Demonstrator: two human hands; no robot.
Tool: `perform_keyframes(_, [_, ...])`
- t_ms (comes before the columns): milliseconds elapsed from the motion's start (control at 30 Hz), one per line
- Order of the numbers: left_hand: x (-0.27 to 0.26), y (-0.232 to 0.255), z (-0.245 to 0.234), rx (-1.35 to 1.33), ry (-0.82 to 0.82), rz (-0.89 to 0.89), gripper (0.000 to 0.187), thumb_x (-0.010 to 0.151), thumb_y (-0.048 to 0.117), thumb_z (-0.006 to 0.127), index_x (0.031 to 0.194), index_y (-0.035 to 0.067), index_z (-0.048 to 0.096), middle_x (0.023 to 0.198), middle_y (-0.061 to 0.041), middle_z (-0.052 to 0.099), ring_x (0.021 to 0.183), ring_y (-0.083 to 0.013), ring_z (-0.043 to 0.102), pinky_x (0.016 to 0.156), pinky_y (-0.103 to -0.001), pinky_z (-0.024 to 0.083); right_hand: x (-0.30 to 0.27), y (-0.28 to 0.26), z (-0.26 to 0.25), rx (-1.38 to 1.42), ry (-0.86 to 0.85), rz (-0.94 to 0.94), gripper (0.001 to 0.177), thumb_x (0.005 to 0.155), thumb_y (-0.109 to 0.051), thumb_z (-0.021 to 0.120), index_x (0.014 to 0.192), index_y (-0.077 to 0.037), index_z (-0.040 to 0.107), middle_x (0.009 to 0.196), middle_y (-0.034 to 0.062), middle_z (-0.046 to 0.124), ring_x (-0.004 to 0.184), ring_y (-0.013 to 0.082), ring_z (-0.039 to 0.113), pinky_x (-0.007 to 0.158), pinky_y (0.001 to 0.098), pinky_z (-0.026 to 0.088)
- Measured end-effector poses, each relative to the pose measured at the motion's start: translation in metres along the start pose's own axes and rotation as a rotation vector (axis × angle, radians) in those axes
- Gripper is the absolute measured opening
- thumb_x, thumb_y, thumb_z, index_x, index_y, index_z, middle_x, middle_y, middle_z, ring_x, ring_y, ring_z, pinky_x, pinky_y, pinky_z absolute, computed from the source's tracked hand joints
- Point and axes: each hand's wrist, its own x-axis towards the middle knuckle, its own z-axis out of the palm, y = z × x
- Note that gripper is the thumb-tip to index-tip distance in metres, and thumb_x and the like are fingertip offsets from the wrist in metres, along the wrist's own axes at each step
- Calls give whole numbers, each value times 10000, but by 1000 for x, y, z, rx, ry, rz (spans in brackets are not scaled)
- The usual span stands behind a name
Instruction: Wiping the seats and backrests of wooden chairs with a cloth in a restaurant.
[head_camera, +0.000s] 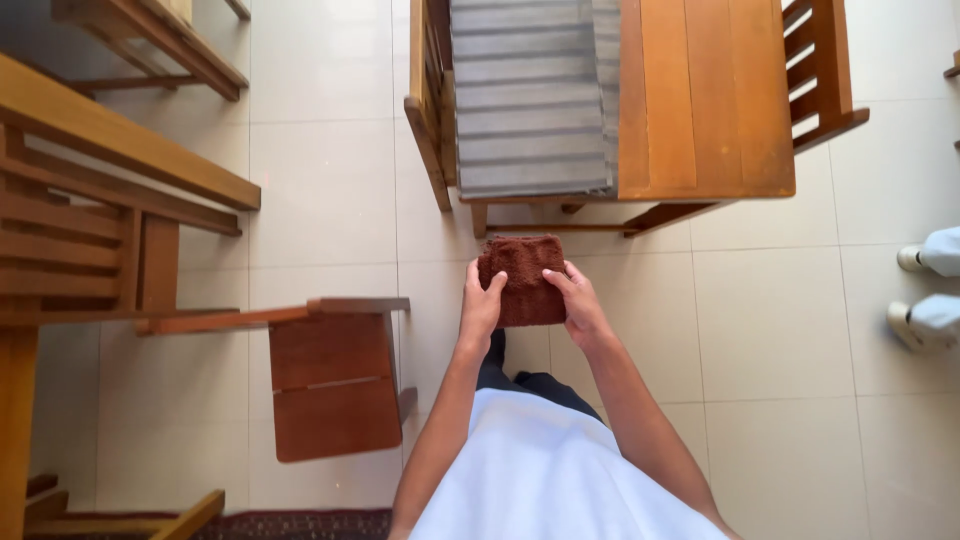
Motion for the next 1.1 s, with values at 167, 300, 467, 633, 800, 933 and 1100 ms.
perform_keyframes(167, [41, 23, 9, -28, -37, 12, 525, 964, 140, 595, 1458, 53, 440, 1335, -105, 629, 1208, -200, 622, 1003, -336, 519, 48, -18, -4, 30, 0, -44, 333, 972, -153, 626, 1291, -67, 590, 1174, 63, 706, 1045, 163, 692, 912, 351, 571])
perform_keyframes(300, [80, 28, 22, -50, -55, 112, 514, 969, 118, 601, 1458, 39, 463, 1361, -116, 624, 1242, -206, 604, 1047, -341, 494, 66, -53, 5, 56, -3, -66, 332, 964, -142, 616, 1286, -66, 585, 1174, 72, 706, 1052, 176, 695, 920, 364, 572])
perform_keyframes(467, [132, 32, 55, -16, -42, 177, 545, 958, 88, 612, 1479, 54, 458, 1405, -112, 598, 1291, -210, 572, 1081, -354, 460, 117, -75, -17, 49, -25, -140, 368, 968, -124, 617, 1324, -39, 579, 1220, 67, 695, 1119, 177, 675, 968, 345, 547])
perform_keyframes(633, [148, 82, 91, 54, 9, 134, 568, 959, 85, 604, 1501, 87, 436, 1410, -105, 589, 1284, -202, 575, 1081, -349, 458, 147, -121, -25, 3, -26, -137, 436, 970, -118, 628, 1380, -19, 520, 1241, 85, 678, 1139, 196, 668, 976, 359, 547])
perform_keyframes(800, [177, 87, 112, -40, -13, 193, 567, 968, 84, 607, 1510, 81, 441, 1400, -138, 610, 1265, -219, 600, 1049, -338, 490, 173, -156, -33, 6, -17, -122, 503, 951, -124, 637, 1429, -60, 495, 1229, 103, 675, 1113, 204, 678, 950, 370, 567])
perform_keyframes(933, [184, 111, 117, -71, -28, 107, 581, 969, 112, 574, 1524, 106, 403, 1395, -114, 592, 1251, -207, 603, 1021, -337, 517, 179, -179, -23, 9, -7, -102, 519, 956, -129, 637, 1450, -70, 488, 1225, 116, 686, 1105, 206, 687, 944, 367, 572])
perform_keyframes(1100, [229, 87, 109, 50, 14, 113, 594, 1003, 145, 607, 1548, 129, 371, 1489, -135, 481, 1333, -240, 511, 1087, -396, 450, 235, -151, -36, -48, 58, -156, 585, 940, -110, 631, 1489, -108, 428, 1298, 68, 640, 1196, 196, 634, 1029, 377, 516])
